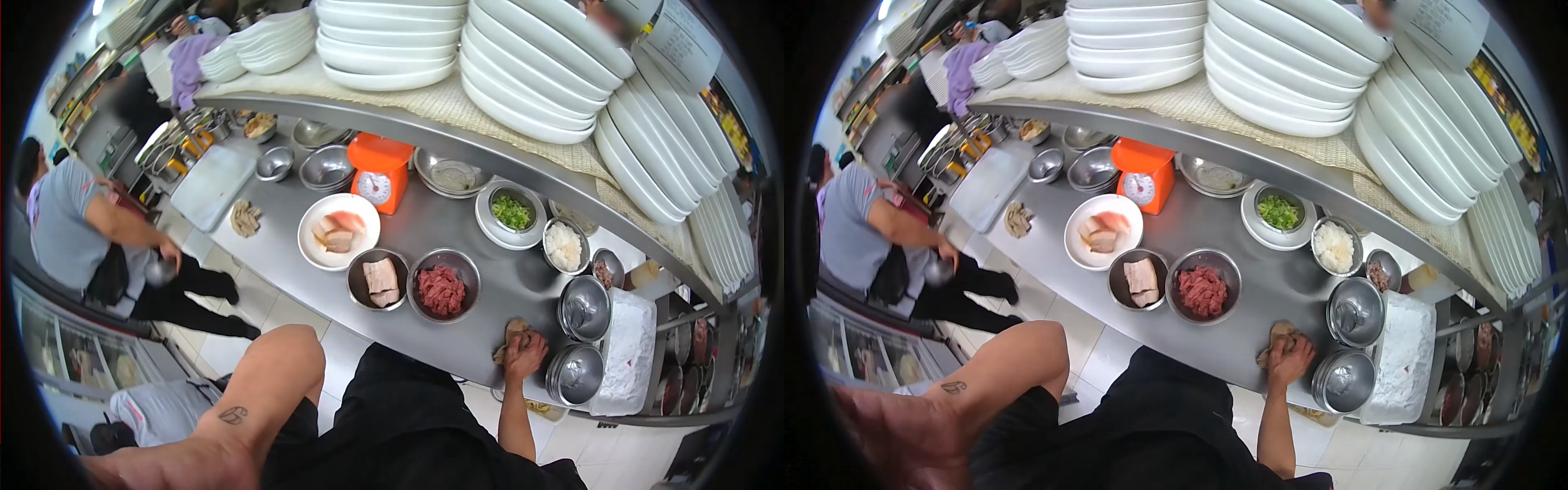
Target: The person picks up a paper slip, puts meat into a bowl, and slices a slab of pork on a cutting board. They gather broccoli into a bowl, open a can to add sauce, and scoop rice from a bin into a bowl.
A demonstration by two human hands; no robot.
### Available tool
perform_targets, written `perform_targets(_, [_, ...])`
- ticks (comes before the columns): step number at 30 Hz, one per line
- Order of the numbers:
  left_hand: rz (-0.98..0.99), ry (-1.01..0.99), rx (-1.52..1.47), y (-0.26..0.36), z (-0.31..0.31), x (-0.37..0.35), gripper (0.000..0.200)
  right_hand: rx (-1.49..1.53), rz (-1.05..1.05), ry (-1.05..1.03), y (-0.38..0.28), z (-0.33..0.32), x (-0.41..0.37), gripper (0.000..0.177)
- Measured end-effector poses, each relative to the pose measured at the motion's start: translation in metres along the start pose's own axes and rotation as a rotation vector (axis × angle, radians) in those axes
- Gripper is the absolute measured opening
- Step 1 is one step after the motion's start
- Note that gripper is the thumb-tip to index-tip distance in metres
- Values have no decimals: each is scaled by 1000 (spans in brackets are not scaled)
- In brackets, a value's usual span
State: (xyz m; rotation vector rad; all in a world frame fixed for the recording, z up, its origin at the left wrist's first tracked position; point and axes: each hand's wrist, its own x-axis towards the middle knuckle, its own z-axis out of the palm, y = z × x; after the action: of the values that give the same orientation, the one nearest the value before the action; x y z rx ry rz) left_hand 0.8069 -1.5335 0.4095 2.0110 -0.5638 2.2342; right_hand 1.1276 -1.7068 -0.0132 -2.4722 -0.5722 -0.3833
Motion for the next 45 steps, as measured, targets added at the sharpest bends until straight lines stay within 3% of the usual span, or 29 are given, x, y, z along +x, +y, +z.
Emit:
perform_targets(2, [1, -89, 53, 16, -5, 7, 40, 24, -1, 15, 4, 0, -1, 30])
perform_targets(9, [-26, -94, 47, 58, 3, 13, 34, 90, -44, -21, 6, -6, -2, 30])
perform_targets(12, [-61, -219, 23, 71, 6, 14, 33, 68, -53, -67, 9, -6, -2, 33])
perform_targets(14, [-42, -23, 158, 80, 21, 8, 37, 92, -39, -84, 10, -5, -6, 33])
perform_targets(20, [-95, -22, -6, 93, 25, 5, 49, 122, -100, -78, 14, -8, -3, 33])
perform_targets(24, [-136, -52, 53, 91, 46, 8, 49, 122, -83, -74, 13, -8, -3, 32])
perform_targets(26, [431, 1000, 519, 64, 91, 11, 49, 136, -83, -66, 12, -8, -4, 32])
perform_targets(27, [427, 1001, 518, 70, 76, 10, 49, 148, -82, -55, 12, -7, -4, 32])
perform_targets(29, [-103, -37, -118, 88, 31, 7, 48, 139, -92, -49, 14, -5, -3, 32])
perform_targets(36, [-159, 3, -158, 67, 18, -4, 49, 78, -100, -21, 11, -6, -3, 29])
perform_targets(39, [-222, -65, -239, 52, 3, -4, 51, 76, -92, 0, 10, -5, -4, 29])
perform_targets(41, [-246, -248, -507, 36, -7, 0, 53, 75, -88, -7, 9, -7, -4, 31])
perform_targets(42, [-244, -247, -517, 36, -12, 1, 53, 86, -91, -17, 7, -7, -4, 33])
perform_targets(44, [-408, -327, -39, 45, -26, 2, 53, 71, -54, -29, 3, -10, -4, 32])
perform_targets(45, [-410, -328, -41, 38, -26, -1, 53, 58, -26, -45, 1, -11, -4, 32])
